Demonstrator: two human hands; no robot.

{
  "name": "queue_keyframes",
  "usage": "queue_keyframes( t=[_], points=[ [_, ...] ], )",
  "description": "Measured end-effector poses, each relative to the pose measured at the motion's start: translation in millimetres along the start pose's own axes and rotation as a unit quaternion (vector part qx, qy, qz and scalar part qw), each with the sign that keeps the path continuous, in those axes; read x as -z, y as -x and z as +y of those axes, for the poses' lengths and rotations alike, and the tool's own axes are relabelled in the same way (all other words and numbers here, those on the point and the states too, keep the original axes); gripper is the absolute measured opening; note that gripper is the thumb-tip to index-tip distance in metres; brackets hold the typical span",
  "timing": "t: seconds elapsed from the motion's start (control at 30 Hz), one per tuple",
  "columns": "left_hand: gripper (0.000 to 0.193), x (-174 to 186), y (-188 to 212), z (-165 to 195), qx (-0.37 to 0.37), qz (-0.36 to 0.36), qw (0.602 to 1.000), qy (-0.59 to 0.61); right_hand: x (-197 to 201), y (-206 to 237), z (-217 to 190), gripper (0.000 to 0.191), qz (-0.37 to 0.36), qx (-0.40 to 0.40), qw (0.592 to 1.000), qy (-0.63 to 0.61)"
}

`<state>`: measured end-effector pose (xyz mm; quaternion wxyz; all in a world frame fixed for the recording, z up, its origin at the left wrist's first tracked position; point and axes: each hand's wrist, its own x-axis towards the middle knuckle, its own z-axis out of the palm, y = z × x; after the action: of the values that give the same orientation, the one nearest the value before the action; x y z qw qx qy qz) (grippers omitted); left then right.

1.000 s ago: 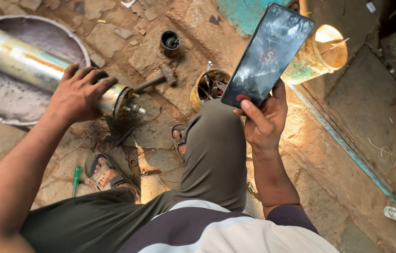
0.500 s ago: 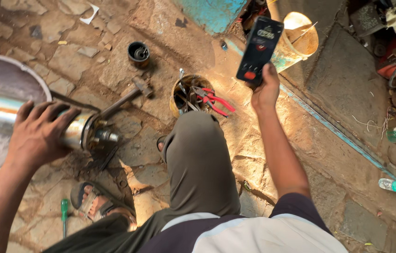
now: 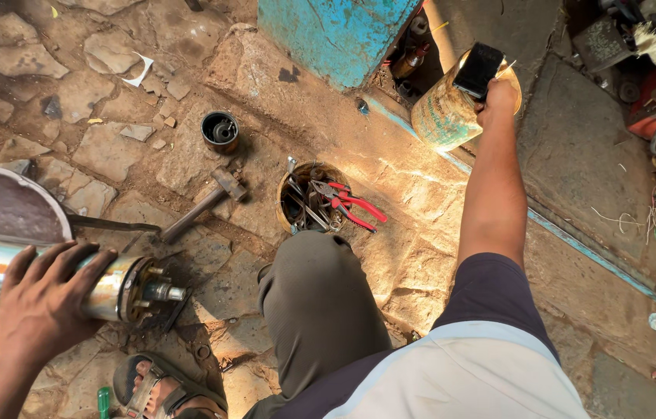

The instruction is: The person sits on the ground and uses a screwdriver and hammer to disassemble a metal cylinder. They remove a circular component and then reassemble the cylinder by hammering parts back into place.

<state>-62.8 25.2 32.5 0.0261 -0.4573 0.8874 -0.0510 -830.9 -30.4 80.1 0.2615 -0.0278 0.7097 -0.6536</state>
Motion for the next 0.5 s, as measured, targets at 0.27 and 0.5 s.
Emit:
queue_keyframes(
  t=[0.27,0.5],
  points=[
    [0.113,5.4,-2.5,5.1,-0.002,0.013,1.0,0.019,4.5,-21.2,6.1,0.013,-0.011,0.037,0.988,0.15],
    [0.109,1.3,22.0,-10.1,-0.03,-0.039,0.995,0.089,-32.8,110.4,-2.2,0.031,-0.196,0.507,0.786,0.294]
  ],
)
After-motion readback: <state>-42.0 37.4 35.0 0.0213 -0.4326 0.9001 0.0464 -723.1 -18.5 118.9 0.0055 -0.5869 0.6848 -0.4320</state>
